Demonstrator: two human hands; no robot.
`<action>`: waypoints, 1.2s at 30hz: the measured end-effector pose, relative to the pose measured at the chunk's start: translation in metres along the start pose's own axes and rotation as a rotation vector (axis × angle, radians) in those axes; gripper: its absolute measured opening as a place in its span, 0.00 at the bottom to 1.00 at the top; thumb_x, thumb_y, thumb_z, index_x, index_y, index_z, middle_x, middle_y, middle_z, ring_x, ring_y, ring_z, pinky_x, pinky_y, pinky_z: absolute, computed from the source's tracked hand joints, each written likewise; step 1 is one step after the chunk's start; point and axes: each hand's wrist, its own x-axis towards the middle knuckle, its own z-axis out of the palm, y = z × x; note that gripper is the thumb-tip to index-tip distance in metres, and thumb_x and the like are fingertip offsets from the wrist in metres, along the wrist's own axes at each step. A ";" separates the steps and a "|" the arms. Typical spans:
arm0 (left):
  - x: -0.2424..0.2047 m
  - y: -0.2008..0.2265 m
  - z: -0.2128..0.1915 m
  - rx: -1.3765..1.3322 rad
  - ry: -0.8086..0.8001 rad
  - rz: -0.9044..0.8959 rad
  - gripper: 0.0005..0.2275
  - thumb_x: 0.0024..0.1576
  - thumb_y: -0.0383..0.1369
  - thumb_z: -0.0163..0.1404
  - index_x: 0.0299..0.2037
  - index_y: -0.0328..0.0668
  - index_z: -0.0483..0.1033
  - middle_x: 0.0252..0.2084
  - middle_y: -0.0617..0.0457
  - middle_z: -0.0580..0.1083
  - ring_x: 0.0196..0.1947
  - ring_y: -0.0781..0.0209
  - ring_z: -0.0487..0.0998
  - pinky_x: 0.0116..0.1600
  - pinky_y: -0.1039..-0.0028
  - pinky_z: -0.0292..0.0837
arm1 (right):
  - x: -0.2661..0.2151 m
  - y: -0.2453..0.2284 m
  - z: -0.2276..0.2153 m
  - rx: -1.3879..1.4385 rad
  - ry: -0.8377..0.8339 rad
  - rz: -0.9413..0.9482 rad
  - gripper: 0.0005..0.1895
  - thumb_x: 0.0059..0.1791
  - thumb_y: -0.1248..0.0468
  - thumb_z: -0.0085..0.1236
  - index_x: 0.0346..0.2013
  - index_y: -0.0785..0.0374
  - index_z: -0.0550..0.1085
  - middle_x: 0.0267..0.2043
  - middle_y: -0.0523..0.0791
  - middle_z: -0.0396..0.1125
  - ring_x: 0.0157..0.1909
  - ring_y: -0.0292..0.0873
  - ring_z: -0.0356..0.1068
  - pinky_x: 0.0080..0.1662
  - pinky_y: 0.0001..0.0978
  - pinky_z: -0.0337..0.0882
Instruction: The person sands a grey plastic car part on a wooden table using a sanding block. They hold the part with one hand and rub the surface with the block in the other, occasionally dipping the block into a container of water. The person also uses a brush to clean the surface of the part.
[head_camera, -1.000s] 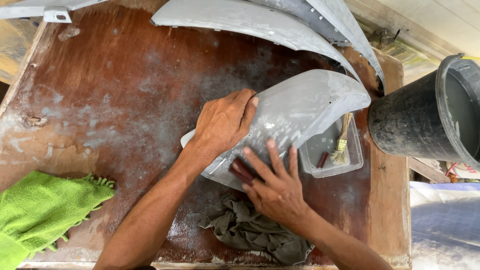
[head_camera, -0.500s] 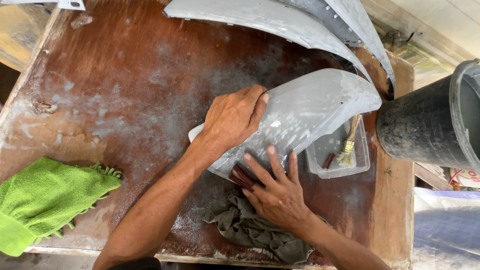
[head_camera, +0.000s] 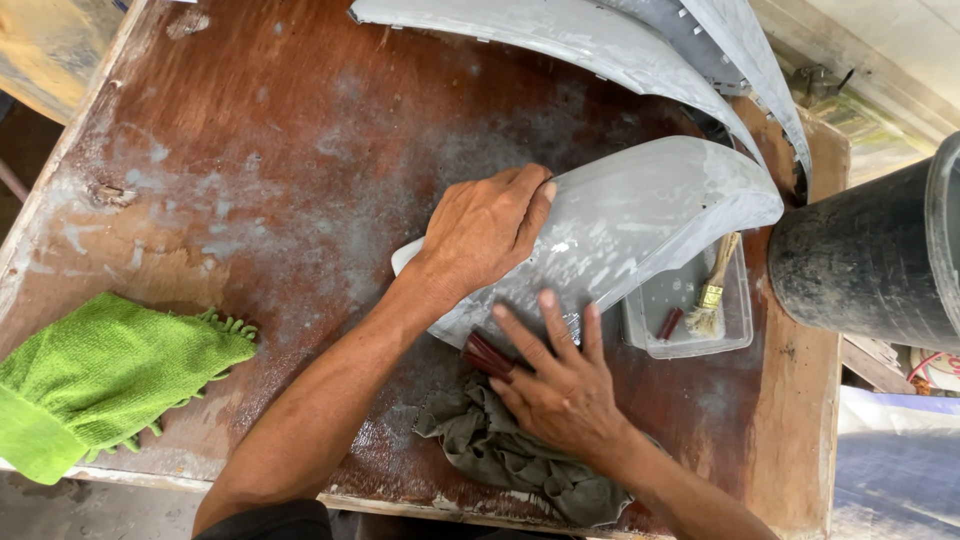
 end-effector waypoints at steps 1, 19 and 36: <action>-0.001 -0.003 0.001 0.000 -0.001 -0.001 0.08 0.64 0.31 0.43 0.40 0.35 0.73 0.29 0.46 0.79 0.16 0.54 0.74 0.22 0.65 0.70 | 0.002 0.009 0.003 0.002 -0.001 0.000 0.14 0.51 0.51 0.62 0.23 0.50 0.76 0.80 0.43 0.43 0.80 0.58 0.27 0.71 0.70 0.19; 0.001 -0.005 -0.008 -0.074 -0.105 -0.065 0.15 0.69 0.40 0.35 0.42 0.40 0.73 0.28 0.40 0.75 0.30 0.35 0.81 0.35 0.47 0.76 | 0.019 0.055 -0.010 -0.256 0.164 0.206 0.23 0.59 0.45 0.34 0.51 0.44 0.79 0.79 0.39 0.50 0.80 0.60 0.32 0.71 0.69 0.26; -0.003 -0.014 -0.009 -0.300 -0.141 -0.189 0.30 0.68 0.51 0.19 0.27 0.42 0.70 0.24 0.39 0.74 0.31 0.32 0.80 0.41 0.47 0.74 | 0.032 0.047 -0.009 -0.278 0.174 0.259 0.22 0.59 0.48 0.36 0.63 0.40 0.74 0.80 0.40 0.49 0.80 0.60 0.32 0.71 0.66 0.24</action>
